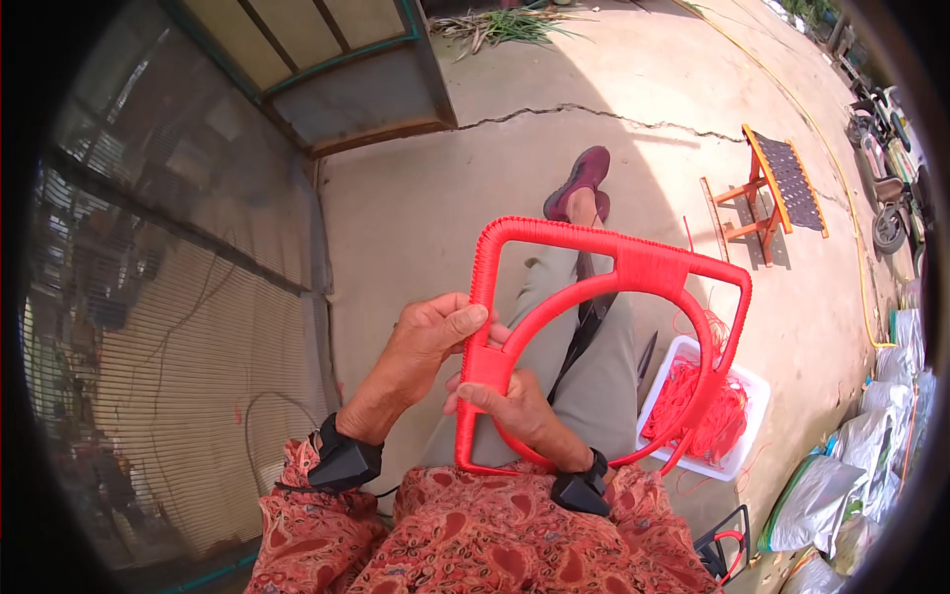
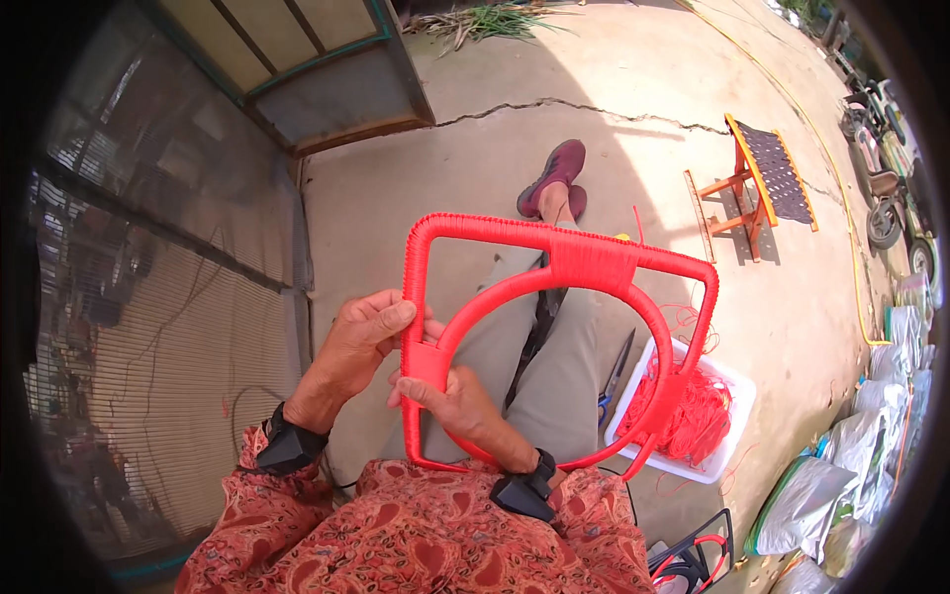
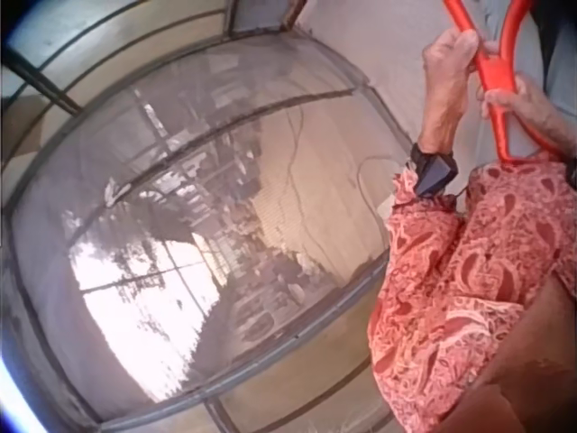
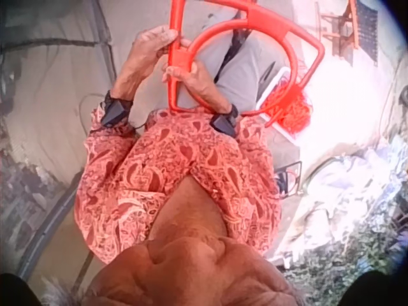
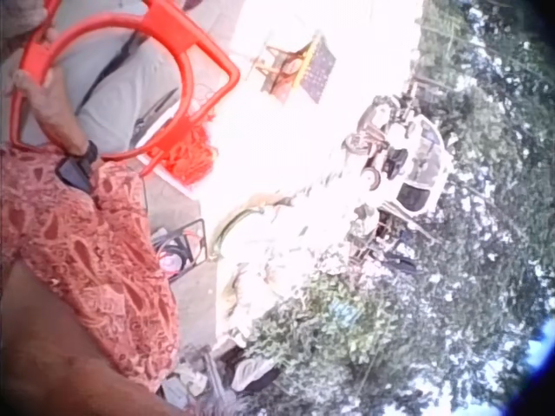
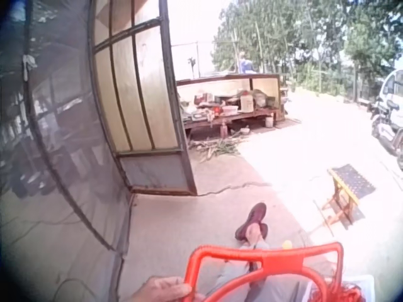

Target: Wrapping and weaving red twine around a red plastic frame to create a surface.

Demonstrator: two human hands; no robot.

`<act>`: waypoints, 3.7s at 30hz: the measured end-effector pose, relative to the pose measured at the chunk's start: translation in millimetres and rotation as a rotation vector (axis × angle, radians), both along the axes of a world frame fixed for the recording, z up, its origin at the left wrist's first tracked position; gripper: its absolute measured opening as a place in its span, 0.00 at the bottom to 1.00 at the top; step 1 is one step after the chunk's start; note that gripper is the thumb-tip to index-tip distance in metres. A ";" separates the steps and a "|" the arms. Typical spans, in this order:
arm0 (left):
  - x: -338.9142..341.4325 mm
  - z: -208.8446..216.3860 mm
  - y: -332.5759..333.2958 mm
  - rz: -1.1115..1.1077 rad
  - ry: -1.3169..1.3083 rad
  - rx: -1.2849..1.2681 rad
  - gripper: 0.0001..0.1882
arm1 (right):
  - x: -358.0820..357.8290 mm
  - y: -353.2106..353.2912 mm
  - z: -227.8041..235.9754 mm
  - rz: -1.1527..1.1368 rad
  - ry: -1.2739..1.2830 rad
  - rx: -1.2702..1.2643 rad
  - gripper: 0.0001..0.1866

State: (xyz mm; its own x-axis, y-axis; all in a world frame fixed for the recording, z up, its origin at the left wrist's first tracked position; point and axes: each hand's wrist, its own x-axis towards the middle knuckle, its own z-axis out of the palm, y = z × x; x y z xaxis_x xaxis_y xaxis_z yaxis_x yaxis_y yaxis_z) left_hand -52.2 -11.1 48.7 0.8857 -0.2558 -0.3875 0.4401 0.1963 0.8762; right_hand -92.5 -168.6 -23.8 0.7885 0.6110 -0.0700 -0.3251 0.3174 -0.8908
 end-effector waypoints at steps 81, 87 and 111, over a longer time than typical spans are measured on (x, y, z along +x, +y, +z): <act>-65.1 39.3 24.0 0.021 -0.223 -0.430 0.25 | -67.1 10.0 30.5 0.032 -0.288 -0.246 0.18; -57.2 46.2 69.5 0.347 -0.285 -0.414 0.26 | -61.3 -38.0 53.8 -0.259 -0.382 -0.274 0.20; -53.5 -27.8 -30.2 0.305 -0.122 -0.730 0.18 | -73.7 -153.9 -36.7 -1.005 0.295 0.148 0.20</act>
